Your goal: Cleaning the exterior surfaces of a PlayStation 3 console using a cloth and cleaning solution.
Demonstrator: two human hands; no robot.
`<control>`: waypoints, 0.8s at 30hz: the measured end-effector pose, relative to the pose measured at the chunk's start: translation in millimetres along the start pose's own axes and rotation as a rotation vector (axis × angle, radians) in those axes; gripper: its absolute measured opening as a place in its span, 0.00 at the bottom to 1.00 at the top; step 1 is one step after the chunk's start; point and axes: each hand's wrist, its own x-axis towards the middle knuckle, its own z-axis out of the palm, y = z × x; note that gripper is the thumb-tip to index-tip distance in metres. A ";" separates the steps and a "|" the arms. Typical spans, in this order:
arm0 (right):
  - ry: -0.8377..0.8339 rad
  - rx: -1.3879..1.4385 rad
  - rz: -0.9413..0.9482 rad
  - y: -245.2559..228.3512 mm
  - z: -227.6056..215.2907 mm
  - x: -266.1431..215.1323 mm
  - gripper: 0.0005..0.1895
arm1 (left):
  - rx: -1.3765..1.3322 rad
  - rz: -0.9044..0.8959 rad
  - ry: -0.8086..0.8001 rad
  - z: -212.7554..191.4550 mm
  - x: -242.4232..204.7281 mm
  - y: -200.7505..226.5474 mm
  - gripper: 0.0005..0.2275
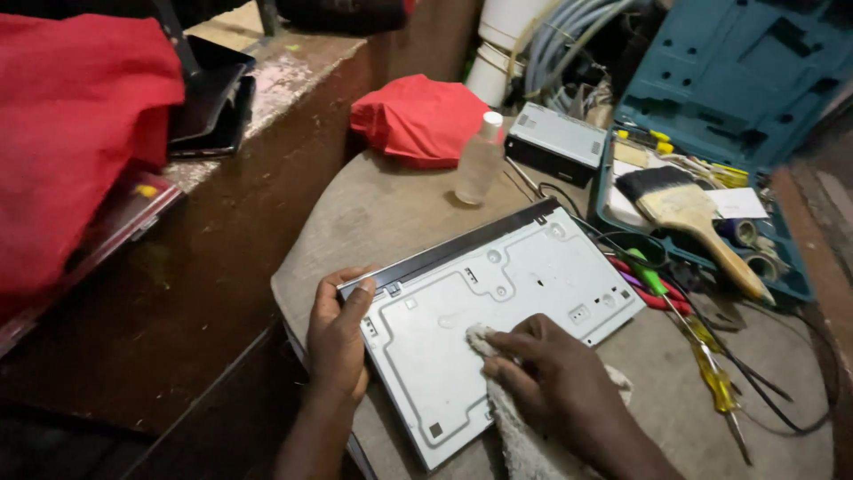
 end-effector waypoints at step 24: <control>0.237 0.087 0.187 -51.7 10.8 35.3 0.18 | -0.072 -0.018 0.016 -1.3 1.5 -2.8 0.09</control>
